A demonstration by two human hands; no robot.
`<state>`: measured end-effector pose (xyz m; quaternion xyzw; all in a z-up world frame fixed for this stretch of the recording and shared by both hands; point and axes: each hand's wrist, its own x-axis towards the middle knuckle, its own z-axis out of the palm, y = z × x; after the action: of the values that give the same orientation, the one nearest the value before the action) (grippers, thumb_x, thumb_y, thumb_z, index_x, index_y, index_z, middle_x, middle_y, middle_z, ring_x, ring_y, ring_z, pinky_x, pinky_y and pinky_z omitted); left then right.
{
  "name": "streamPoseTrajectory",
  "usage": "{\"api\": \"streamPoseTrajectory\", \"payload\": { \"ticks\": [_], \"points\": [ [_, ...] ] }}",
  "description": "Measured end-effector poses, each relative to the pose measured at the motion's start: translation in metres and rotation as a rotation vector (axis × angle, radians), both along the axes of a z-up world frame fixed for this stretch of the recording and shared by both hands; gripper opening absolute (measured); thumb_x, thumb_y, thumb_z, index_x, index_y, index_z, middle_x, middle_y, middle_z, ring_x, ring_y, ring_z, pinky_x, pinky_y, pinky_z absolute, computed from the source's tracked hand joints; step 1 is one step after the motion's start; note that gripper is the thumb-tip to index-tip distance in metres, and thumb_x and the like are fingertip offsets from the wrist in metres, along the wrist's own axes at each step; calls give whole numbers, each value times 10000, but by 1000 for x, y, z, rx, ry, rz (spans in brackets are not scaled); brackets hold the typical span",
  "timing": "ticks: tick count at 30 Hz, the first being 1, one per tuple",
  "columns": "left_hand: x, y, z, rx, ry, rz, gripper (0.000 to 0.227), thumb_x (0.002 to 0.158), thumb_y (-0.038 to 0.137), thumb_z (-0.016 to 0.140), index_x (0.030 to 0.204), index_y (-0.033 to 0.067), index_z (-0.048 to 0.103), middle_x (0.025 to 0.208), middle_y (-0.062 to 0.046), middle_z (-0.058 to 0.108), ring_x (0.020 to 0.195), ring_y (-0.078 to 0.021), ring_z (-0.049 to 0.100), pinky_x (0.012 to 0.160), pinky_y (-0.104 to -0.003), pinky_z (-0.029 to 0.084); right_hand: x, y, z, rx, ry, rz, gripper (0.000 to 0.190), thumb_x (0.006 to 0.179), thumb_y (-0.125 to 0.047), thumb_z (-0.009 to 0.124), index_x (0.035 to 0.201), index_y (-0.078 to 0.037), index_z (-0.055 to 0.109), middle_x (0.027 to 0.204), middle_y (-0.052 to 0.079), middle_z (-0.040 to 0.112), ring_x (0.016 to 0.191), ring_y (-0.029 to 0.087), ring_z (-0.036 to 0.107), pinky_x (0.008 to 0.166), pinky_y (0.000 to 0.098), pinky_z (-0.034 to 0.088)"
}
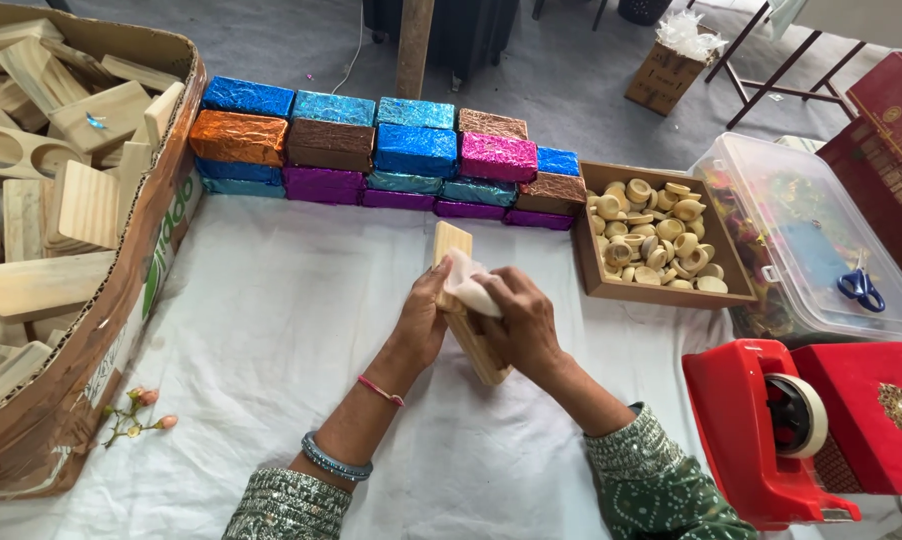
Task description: Wrapping small rectangular objects in pink foil and cleaning wooden bases with a cloth.
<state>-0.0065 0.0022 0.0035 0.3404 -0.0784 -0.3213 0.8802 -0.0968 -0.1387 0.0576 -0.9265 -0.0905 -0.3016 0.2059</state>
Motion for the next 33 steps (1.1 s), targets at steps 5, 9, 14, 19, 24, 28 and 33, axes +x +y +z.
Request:
{"api": "streamPoseTrajectory", "payload": {
  "ticks": [5,9,14,19,24,28,33],
  "points": [
    [8,6,2,-31,85,63,543,1044,469,488,1330,9,516,1129,-107,631,1084,-201,650,967,-387,552,-9,8,14,-52,80,177,340,833,-187,796,1152,-104,711,1072,120,693,874,268,729,719,390,617],
    [4,9,4,-76,70,16,668,1022,584,419,1348,10,527,1108,-127,635,1034,-212,658,932,-365,559,-9,9,22,82,-72,173,445,793,-110,801,1224,-103,691,1198,139,653,992,283,723,814,395,643],
    [1,11,13,-80,87,-97,716,1002,680,387,1363,76,517,1055,-102,601,949,-201,644,827,-346,579,-10,22,14,-182,-154,229,555,627,-80,841,1167,-165,743,1262,110,617,1033,294,677,819,403,637],
    [-2,15,21,26,54,-93,640,999,613,415,1365,97,512,1082,-106,611,968,-200,655,835,-337,595,-5,12,3,-278,-74,238,637,546,6,796,1154,-183,767,1239,93,616,1013,281,682,764,368,628],
    [3,8,10,25,20,70,563,1014,496,501,1399,85,502,1149,-87,613,960,-185,632,866,-345,568,11,-26,-21,-71,72,212,345,683,-121,898,992,-142,745,1124,87,658,898,211,721,767,367,632],
    [-1,11,21,37,-23,170,564,993,439,538,1452,119,473,1239,-52,626,946,-156,601,894,-336,538,11,-43,-12,198,183,215,343,720,-78,868,1050,-80,773,1094,97,698,924,232,746,797,361,637],
    [-7,13,28,-21,-151,227,583,997,363,585,1473,46,470,1321,-55,597,1052,-148,579,948,-347,511,-9,-2,0,293,-1,188,438,768,3,737,1202,-46,699,1256,136,676,1117,296,726,933,378,627]
  ]
}}
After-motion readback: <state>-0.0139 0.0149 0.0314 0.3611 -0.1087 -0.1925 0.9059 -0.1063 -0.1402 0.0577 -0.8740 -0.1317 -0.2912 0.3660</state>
